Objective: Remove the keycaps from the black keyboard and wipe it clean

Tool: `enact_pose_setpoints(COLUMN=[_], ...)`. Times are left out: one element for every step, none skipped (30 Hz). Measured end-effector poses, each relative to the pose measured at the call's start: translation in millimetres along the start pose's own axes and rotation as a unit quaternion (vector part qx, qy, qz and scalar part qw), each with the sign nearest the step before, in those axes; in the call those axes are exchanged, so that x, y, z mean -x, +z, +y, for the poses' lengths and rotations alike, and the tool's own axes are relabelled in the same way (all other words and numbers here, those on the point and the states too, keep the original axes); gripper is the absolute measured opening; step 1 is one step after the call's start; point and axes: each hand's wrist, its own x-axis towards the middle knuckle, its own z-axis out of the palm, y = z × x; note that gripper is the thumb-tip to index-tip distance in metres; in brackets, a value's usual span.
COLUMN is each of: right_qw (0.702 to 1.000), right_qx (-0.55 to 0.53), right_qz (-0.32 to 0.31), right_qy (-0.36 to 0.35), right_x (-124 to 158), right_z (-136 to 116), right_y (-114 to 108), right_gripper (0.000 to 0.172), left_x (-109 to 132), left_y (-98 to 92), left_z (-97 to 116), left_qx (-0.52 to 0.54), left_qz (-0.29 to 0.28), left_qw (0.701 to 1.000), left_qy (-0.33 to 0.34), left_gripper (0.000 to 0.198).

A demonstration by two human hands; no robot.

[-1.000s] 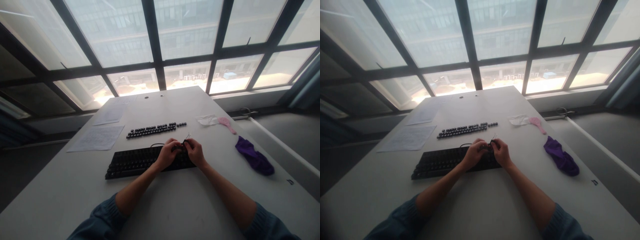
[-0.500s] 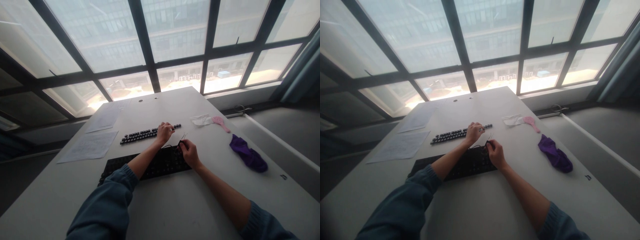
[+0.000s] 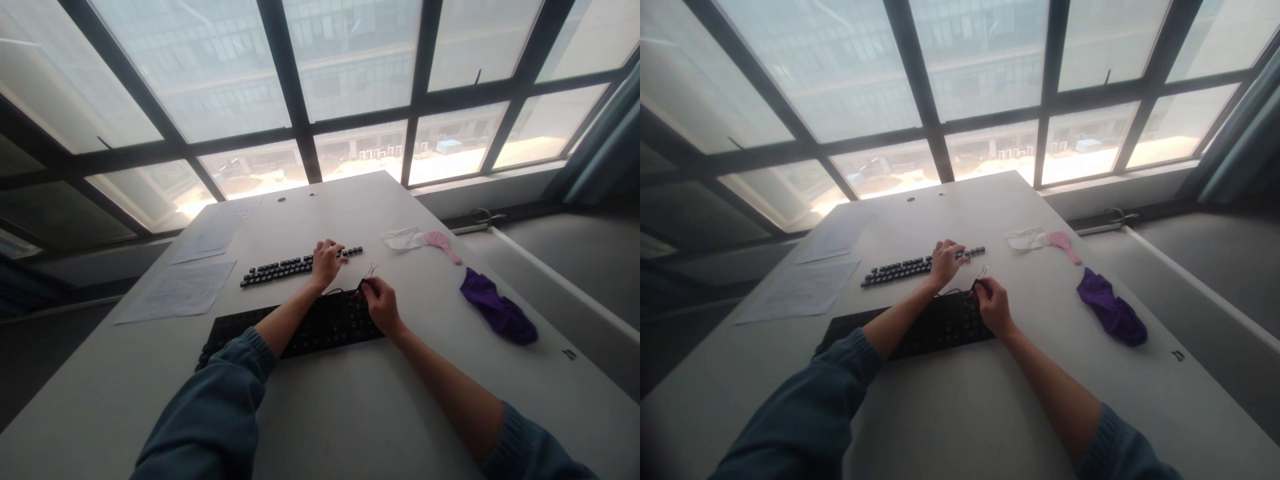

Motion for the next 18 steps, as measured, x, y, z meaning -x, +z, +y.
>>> enact_pose_setpoints(right_qw=[1.0,1.0,0.999,0.999,0.998,0.997,0.996,0.995,0.994,0.992,0.99,0.987,0.984,0.981,0.977,0.974,0.97,0.966], right_qx=[0.008,0.018,0.029,0.04,0.05,0.059,0.068,0.079,0.09,0.101,0.112,0.125,0.138,0.151,0.165,0.179,0.193,0.206], right_qz=[0.001,-0.002,-0.005,-0.012,-0.019,-0.026,-0.032,-0.039,-0.046,-0.053,-0.062,-0.072,-0.083,-0.093,-0.101,-0.11,-0.117,-0.124], right_qy=[-0.007,-0.014,-0.021,-0.026,-0.031,-0.035,-0.04,-0.046,-0.052,-0.059,-0.065,-0.07,-0.076,-0.08,-0.085,-0.089,-0.092,-0.097], right_x=[-0.5,-0.9,-1.2,-1.3,-1.2,-1.0,-0.6,-0.2,0.2,0.5,0.6,0.5,0.2,-0.2,-0.6,-0.9,-1.1,-1.0], right_z=[0.0,0.1,0.1,0.0,-0.3,-0.9,-1.6,-2.6,-3.7,-5.0,-6.5,-8.2,-10.0,-12.0,-14.0,-16.0,-17.8,-19.3], right_y=[-1.7,-3.3,-4.8,-6.1,-6.9,-7.4,-7.5,-7.4,-7.1,-6.8,-6.6,-6.7,-7.0,-7.5,-8.2,-8.9,-9.7,-10.3], right_gripper=[0.023,0.023,0.023,0.023,0.023,0.022,0.022,0.021,0.02,0.019,0.018,0.017,0.016,0.016,0.016,0.017,0.017,0.017], left_x=[3.2,7.8,14.0,21.6,30.4,40.2,50.5,60.8,70.9,80.2,88.6,95.8,101.8,106.5,110.0,112.4,113.9,114.7], left_y=[-6.1,-12.9,-20.0,-27.0,-33.6,-39.2,-43.7,-46.7,-48.3,-48.4,-47.2,-45.1,-42.4,-39.5,-36.6,-34.2,-32.3,-31.0], left_z=[2.2,4.9,8.2,12.1,16.3,20.7,25.0,29.1,32.8,35.8,38.1,39.7,40.8,41.4,41.6,41.6,41.5,41.2], left_qx=[0.005,0.012,0.022,0.033,0.045,0.057,0.068,0.077,0.085,0.092,0.097,0.102,0.106,0.11,0.112,0.114,0.114,0.113], left_qz=[0.009,0.017,0.021,0.022,0.02,0.014,0.007,0.0,-0.007,-0.013,-0.02,-0.025,-0.03,-0.033,-0.035,-0.036,-0.035,-0.034], left_qw=[1.0,1.0,1.0,0.999,0.998,0.998,0.997,0.996,0.995,0.995,0.994,0.994,0.994,0.993,0.993,0.993,0.993,0.993], left_qy=[-0.001,0.0,0.006,0.015,0.026,0.037,0.044,0.047,0.046,0.042,0.037,0.031,0.026,0.022,0.019,0.018,0.017,0.015], left_gripper=[0.022,0.02,0.018,0.017,0.015,0.015,0.015,0.015,0.016,0.016,0.017,0.018,0.02,0.021,0.021,0.022,0.022,0.023])
